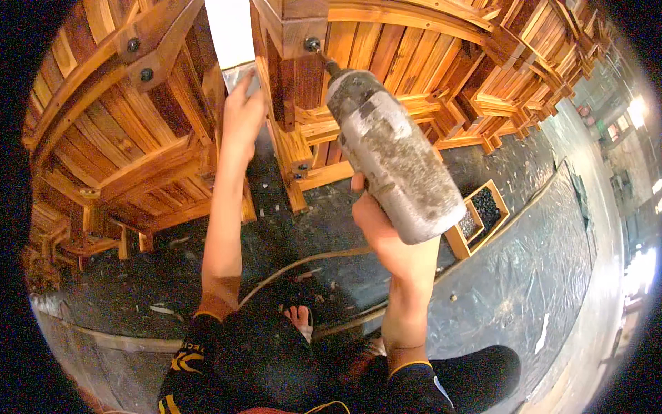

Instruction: Using an air drill to drive screws into wooden chair frames.

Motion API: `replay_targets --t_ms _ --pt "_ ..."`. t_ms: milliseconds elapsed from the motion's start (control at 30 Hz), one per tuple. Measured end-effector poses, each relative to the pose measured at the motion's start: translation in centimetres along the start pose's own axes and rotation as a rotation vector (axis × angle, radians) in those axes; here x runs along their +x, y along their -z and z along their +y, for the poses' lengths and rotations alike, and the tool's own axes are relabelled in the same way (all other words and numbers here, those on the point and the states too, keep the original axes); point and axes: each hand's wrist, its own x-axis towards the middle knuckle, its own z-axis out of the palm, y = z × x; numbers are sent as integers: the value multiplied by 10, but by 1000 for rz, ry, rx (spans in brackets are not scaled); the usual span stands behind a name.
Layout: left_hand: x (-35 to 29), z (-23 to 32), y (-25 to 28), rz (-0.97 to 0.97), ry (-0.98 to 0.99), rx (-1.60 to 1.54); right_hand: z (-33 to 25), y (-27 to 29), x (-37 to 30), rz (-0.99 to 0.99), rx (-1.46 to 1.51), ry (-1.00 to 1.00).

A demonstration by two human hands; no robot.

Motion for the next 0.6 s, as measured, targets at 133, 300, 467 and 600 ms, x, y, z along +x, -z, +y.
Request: replay_targets --t_ms 133,300,467,600 --pt "17 -17 -17 -98 -31 221 -5 4 2 34 7 -75" --pt "5 -5 -20 -108 101 208 2 7 7 48 -37 52" --pt "7 -16 -26 -70 -30 100 -3 13 10 -15 136 -53" --pt "1 -19 -28 -63 -49 -4 -1 8 11 7 111 -27"
